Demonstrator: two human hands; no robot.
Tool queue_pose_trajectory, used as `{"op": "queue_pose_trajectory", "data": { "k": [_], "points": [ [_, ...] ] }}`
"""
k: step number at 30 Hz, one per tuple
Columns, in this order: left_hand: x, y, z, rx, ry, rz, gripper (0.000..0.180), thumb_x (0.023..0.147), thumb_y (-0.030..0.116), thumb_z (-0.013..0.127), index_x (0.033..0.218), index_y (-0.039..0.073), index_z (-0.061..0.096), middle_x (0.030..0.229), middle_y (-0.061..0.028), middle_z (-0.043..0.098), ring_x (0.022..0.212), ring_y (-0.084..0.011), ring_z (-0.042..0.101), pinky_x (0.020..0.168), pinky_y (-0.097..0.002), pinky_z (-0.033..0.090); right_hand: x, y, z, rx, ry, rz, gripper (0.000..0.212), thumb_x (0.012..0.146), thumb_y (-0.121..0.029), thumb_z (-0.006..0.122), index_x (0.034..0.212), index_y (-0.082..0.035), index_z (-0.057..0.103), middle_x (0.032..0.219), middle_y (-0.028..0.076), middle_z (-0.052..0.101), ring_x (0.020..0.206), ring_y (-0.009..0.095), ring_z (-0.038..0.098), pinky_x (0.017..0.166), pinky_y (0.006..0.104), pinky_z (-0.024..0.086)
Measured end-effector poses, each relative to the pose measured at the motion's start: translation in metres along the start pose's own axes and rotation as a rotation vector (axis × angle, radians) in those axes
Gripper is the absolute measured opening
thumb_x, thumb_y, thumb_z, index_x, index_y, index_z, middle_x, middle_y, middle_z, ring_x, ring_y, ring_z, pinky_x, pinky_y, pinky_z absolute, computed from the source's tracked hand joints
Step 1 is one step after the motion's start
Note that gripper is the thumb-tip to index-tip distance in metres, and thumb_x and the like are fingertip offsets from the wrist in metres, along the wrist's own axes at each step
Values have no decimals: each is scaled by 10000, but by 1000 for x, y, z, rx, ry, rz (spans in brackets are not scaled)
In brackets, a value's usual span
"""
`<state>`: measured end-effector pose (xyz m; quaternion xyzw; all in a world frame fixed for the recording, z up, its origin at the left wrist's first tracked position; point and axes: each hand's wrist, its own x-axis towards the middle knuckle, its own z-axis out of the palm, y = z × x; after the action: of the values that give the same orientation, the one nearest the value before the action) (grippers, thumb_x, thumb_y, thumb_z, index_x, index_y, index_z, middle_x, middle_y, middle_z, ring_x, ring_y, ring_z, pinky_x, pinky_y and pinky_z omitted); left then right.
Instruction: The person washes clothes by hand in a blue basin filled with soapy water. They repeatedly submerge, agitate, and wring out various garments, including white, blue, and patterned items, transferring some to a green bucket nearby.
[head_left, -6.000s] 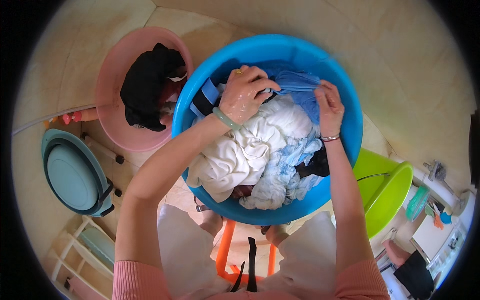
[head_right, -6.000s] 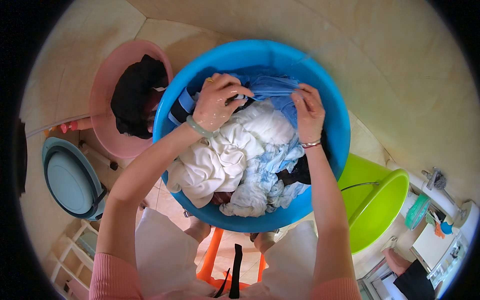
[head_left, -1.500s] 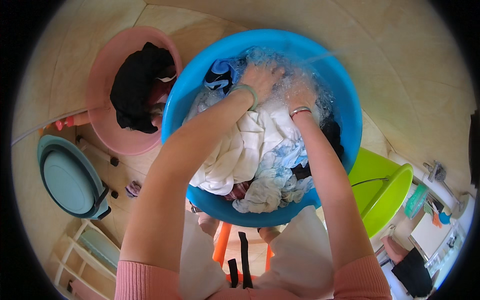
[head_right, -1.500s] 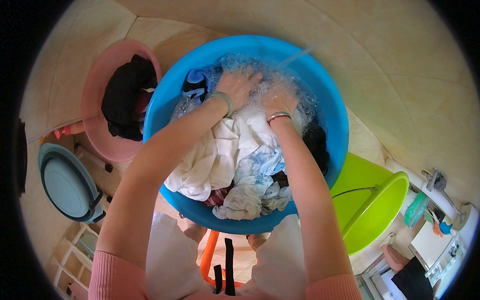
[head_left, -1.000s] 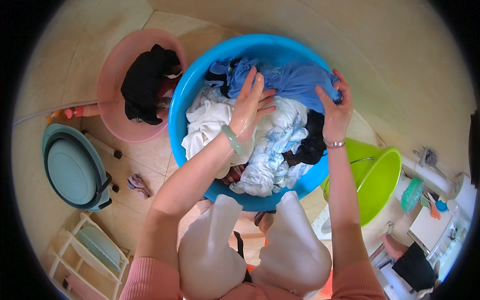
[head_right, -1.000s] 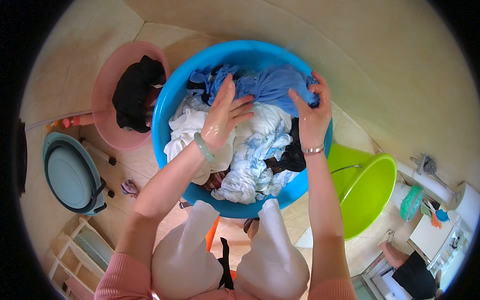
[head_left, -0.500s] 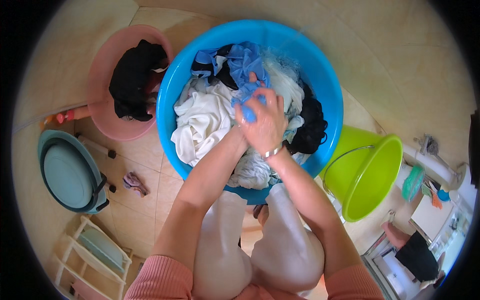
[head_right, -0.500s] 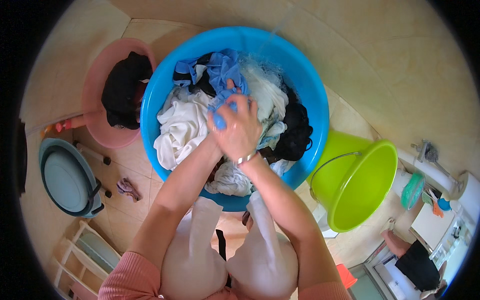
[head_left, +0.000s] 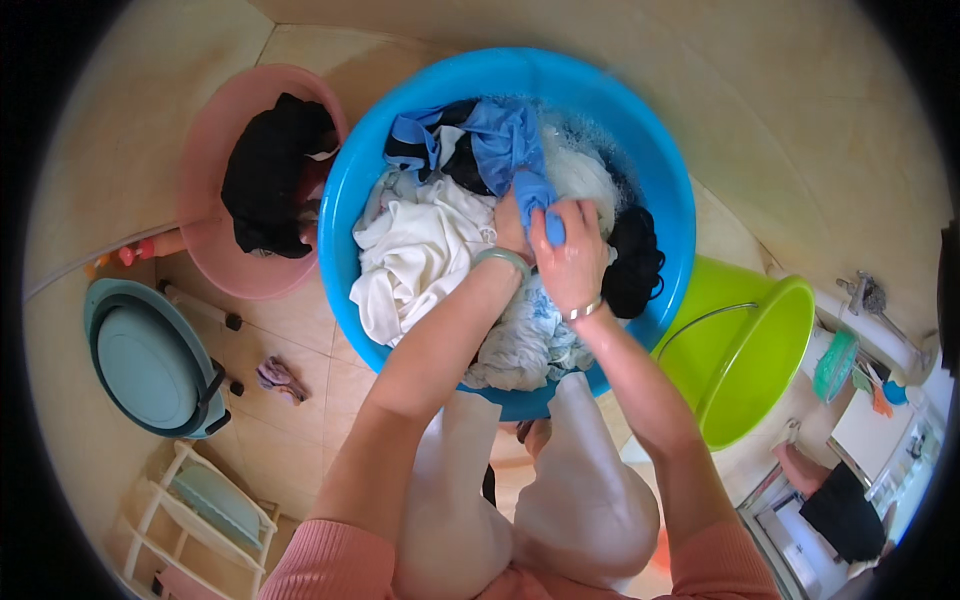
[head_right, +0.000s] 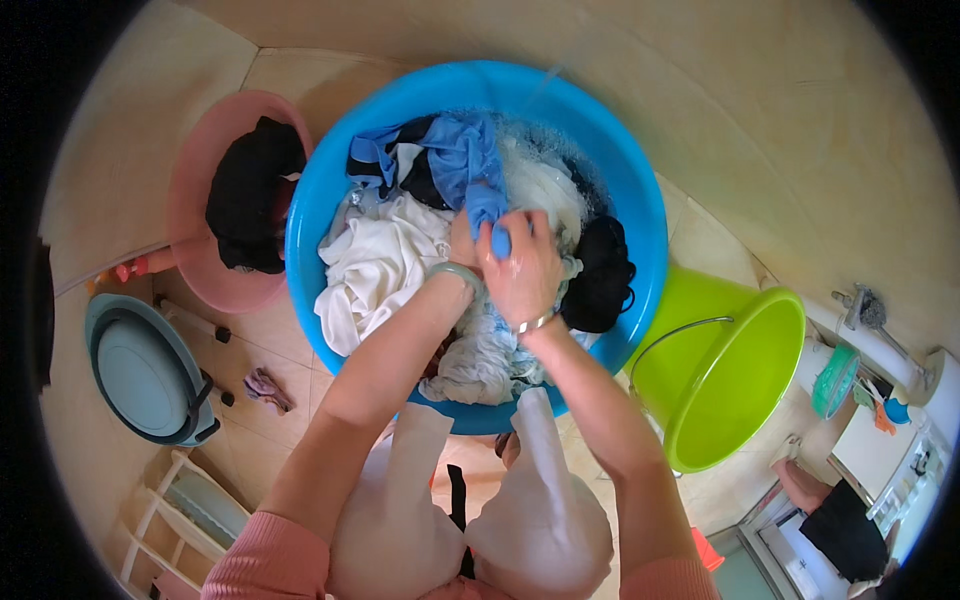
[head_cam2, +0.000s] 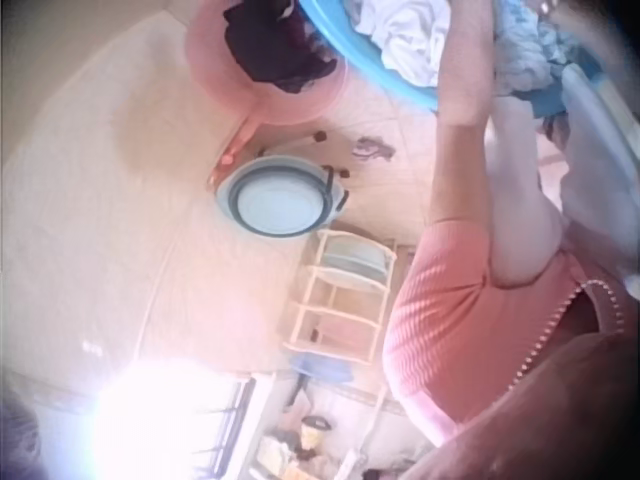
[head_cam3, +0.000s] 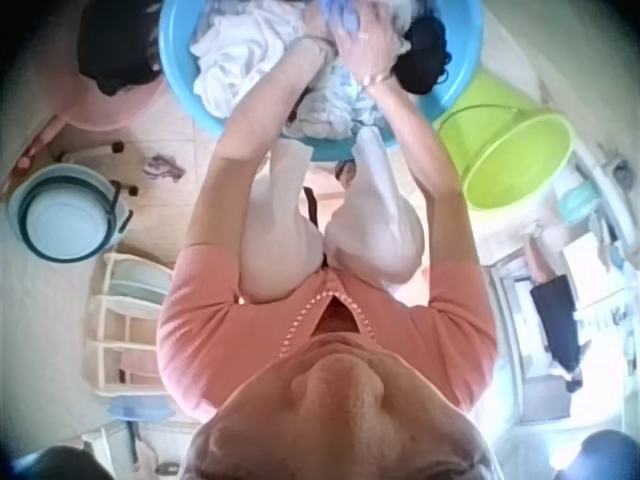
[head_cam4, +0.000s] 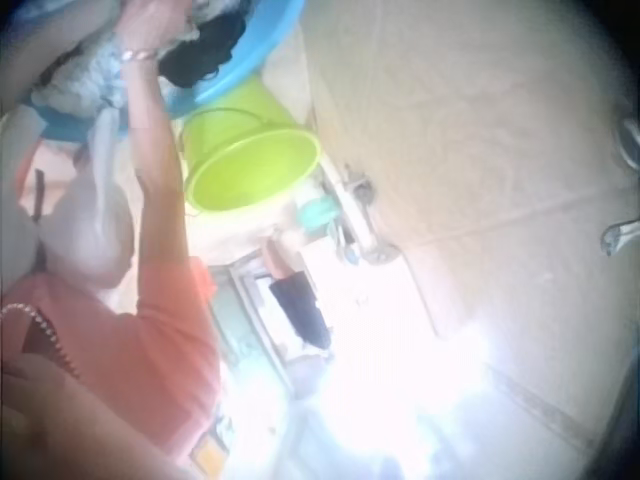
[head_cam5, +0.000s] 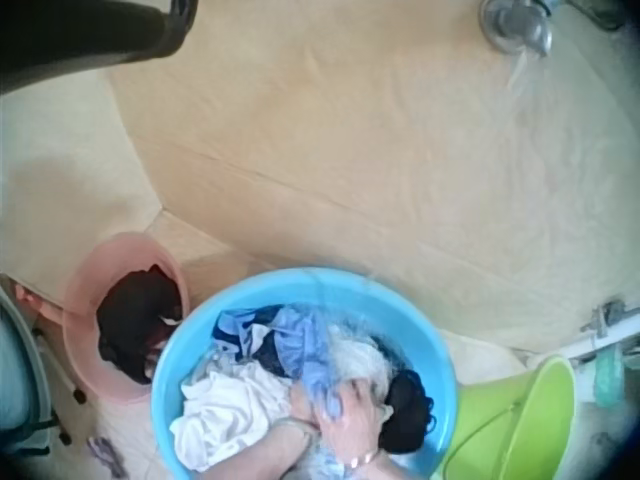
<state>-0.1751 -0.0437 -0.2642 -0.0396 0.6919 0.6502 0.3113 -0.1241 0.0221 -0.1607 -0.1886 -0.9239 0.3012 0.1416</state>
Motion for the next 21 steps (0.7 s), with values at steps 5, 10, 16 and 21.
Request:
{"op": "queue_pose_trajectory", "data": {
  "k": [5, 10, 16, 21],
  "points": [
    [14, -38, -2, -657, -5, -120, 298, 962, 363, 528, 1085, 96, 578, 979, -89, 660, 878, -214, 647, 749, -369, 530, 14, -17, 10, -36, -118, 56, 220, 863, -286, 654, 930, -77, 648, 1000, 159, 611, 830, 409, 630, 672, 464, 511],
    [12, 25, 27, -851, 338, -556, 385, 936, 345, 535, 1120, 23, 637, 1056, -104, 678, 868, -234, 660, 740, -378, 533, 89, 36, 47, -298, -97, 100, 269, 883, -357, 595, 932, -101, 661, 1007, 165, 603, 887, 393, 628, 679, 499, 520],
    [8, -33, 11, -824, -235, 34, 353, 942, 449, 543, 1052, 127, 639, 991, -88, 667, 851, -220, 649, 725, -350, 529, 22, -12, 10, -47, -37, -23, 201, 820, -290, 692, 867, -106, 625, 982, 128, 583, 885, 351, 611, 652, 457, 520],
    [35, -52, -2, -1100, -701, -49, 377, 1001, 439, 460, 1212, 138, 546, 1129, -71, 600, 1023, -224, 584, 898, -351, 472, -15, -22, 3, 144, 1, -195, 176, 811, -269, 703, 849, -116, 624, 951, 97, 587, 850, 335, 617, 672, 429, 535]
  ]
}}
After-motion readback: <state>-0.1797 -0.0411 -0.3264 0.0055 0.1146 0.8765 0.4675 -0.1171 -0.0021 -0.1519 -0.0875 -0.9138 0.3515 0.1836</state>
